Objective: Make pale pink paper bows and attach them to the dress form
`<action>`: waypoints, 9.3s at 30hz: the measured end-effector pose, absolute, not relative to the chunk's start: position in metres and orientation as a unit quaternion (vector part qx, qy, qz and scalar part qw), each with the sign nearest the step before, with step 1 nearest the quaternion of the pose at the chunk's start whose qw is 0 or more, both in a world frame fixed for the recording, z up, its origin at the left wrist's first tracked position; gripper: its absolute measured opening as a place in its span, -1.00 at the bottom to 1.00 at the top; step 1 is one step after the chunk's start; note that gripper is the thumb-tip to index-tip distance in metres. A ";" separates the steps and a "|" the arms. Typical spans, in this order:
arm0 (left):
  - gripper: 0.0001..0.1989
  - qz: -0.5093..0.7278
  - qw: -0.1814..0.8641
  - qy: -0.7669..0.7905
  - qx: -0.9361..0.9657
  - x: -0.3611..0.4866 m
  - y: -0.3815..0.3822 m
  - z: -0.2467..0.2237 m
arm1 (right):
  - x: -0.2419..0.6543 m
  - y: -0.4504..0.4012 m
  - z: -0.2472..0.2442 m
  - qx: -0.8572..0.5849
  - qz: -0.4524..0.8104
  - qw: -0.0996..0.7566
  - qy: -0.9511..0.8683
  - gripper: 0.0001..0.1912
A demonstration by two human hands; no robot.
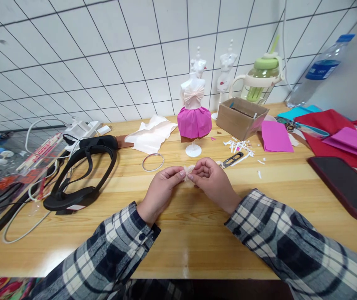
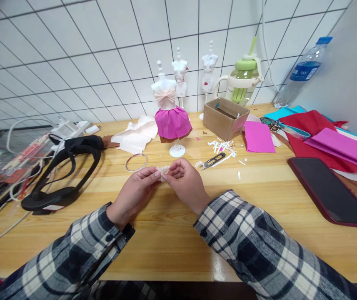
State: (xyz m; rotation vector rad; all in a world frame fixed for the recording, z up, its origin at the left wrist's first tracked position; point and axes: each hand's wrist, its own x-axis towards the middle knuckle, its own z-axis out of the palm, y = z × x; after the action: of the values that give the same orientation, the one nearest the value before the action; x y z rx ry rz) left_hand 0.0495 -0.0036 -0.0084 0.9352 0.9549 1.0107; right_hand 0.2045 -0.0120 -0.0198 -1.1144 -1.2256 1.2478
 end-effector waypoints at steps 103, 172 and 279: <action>-0.74 0.252 0.273 0.484 0.792 0.040 -0.001 -0.006 | 0.221 -0.013 -0.010 -0.488 0.235 0.483 -0.688 -0.68; -0.90 0.309 0.068 0.341 0.885 0.031 -0.001 0.000 | 0.213 -0.013 -0.011 -0.539 0.480 0.426 -0.546 -0.83; -0.92 0.290 0.375 0.475 0.741 0.045 -0.006 0.001 | 0.217 -0.013 -0.015 -0.455 0.386 0.399 -0.696 -0.95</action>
State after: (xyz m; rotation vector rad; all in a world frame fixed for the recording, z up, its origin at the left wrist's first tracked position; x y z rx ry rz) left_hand 0.0447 -0.0063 0.0015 1.8972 1.2150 0.7413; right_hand 0.2167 -0.0132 -0.0153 -1.1526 -1.7627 0.9767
